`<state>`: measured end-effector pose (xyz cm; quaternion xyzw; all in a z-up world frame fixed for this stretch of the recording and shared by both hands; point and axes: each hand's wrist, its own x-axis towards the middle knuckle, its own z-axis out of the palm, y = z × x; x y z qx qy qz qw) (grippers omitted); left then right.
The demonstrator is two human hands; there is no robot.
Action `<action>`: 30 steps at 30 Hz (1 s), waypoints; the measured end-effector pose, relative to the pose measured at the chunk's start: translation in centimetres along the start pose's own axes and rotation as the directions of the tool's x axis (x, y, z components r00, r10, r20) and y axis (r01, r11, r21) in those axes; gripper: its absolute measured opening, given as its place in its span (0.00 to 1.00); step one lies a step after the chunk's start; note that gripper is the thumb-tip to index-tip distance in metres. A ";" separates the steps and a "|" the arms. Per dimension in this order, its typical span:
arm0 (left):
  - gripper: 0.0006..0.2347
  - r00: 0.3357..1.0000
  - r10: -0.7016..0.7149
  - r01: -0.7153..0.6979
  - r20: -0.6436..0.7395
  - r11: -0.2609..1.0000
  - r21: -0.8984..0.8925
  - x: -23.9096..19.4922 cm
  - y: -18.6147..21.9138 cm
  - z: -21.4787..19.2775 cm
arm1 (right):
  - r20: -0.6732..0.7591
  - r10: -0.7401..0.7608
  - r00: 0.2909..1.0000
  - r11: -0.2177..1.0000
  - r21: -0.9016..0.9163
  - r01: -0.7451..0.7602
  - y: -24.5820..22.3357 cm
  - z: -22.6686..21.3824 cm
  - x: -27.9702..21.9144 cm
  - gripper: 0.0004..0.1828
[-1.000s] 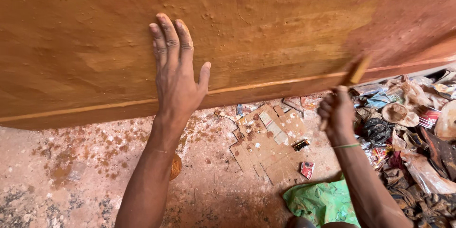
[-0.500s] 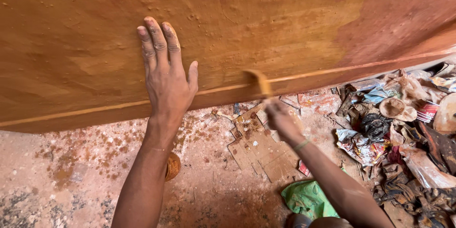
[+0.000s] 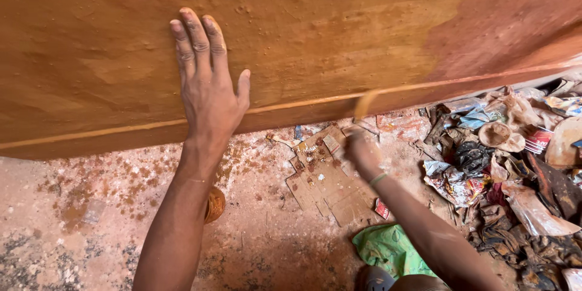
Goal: The person paints a wall with a brush, applying a yellowish-brown coat to the lower section and moving upward. The person repeatedly dips the brush into a small container and continues brushing along the wall surface.
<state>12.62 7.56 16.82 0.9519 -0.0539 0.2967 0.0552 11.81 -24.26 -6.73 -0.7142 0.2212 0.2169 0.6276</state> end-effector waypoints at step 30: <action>0.46 1.000 -0.017 0.017 0.016 1.000 0.010 -0.3 0.3 0.5 | 0.348 -0.031 0.937 0.981 -0.171 0.096 0.2 4.1 -2.7 0.13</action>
